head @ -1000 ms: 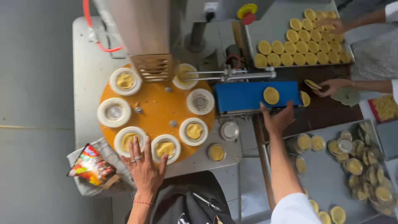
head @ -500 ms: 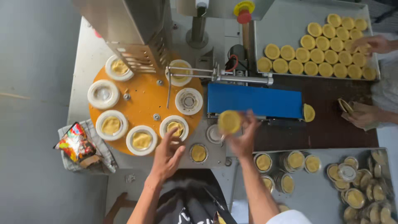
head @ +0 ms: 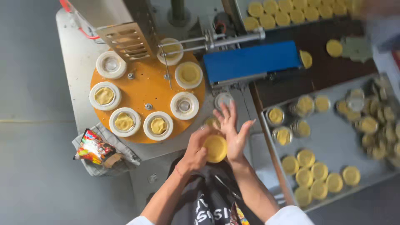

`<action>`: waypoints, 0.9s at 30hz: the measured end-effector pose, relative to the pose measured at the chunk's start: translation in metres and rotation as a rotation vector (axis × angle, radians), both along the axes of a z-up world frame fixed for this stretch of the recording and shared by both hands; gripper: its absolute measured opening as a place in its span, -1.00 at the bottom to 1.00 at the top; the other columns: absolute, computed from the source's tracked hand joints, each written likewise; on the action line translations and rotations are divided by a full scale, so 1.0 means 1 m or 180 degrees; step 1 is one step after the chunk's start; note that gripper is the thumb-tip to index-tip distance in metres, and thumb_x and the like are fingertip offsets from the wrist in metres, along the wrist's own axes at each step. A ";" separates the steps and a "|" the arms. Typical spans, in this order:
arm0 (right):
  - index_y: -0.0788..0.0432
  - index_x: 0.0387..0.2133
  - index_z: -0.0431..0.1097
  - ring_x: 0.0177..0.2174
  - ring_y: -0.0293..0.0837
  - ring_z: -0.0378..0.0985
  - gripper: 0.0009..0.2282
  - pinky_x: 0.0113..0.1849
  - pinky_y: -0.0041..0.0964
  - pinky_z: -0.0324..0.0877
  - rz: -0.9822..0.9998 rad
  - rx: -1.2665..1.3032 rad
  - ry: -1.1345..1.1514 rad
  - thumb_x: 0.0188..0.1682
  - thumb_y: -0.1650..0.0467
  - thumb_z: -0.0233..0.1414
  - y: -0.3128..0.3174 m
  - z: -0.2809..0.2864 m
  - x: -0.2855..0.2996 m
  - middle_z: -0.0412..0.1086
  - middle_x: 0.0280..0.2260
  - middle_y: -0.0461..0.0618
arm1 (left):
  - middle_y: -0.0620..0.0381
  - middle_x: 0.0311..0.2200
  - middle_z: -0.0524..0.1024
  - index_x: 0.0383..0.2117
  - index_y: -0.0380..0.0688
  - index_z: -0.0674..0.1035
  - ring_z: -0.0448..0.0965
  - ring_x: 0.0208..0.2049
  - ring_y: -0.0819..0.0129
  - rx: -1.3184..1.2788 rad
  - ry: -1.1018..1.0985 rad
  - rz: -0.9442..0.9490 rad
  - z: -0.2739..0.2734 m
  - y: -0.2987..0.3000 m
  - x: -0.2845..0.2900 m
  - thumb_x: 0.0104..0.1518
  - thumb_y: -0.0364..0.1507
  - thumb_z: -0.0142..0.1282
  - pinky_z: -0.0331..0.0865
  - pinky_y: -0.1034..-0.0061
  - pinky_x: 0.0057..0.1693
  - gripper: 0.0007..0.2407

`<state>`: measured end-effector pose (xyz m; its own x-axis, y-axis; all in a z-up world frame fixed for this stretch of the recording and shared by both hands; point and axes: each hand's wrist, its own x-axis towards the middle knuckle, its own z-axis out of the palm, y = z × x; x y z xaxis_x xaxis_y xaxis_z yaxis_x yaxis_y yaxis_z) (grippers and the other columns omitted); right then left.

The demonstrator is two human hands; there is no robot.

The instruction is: The person prepares tart shells by placing dough into small metal molds on a rotating machine, then removes the shaped shells and arranges them on a large metal tray.

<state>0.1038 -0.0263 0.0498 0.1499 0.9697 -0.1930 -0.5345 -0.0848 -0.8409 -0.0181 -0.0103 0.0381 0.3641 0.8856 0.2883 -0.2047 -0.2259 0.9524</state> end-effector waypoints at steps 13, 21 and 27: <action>-0.13 0.42 -0.03 -0.06 -0.16 0.39 -0.26 0.04 -0.20 0.45 -0.2419 -0.0516 -0.0219 0.04 -0.16 -0.56 -0.157 -0.042 0.007 0.24 0.02 -0.05 | 0.05 -0.44 0.58 -0.04 -0.17 0.57 0.56 -0.43 0.34 -0.0365 -0.0179 -0.1426 0.000 -0.081 0.036 0.07 0.29 -0.27 0.45 0.40 -0.30 -0.25; 0.11 0.33 0.13 0.06 0.30 0.44 -0.32 -0.08 0.42 0.42 -0.1672 -0.1506 0.1374 0.06 -0.06 -0.20 -0.248 -0.076 0.092 0.31 0.17 0.32 | -0.01 -0.38 0.33 0.12 -0.28 0.39 0.30 -0.52 0.19 0.0899 0.0581 -0.0292 -0.021 -0.081 0.116 0.34 -0.02 -0.55 0.31 0.34 -0.28 -0.42; 0.10 0.19 0.32 0.05 0.06 0.49 -0.62 -0.07 0.13 0.48 -0.2284 -0.1959 -0.1075 0.18 0.19 0.01 -0.269 -0.021 0.275 0.40 0.10 0.08 | 0.02 -0.38 0.43 -0.03 -0.23 0.48 0.44 -0.46 0.13 0.0456 0.0790 -0.0545 -0.053 -0.113 0.148 0.33 -0.15 -0.27 0.35 0.30 -0.23 -0.60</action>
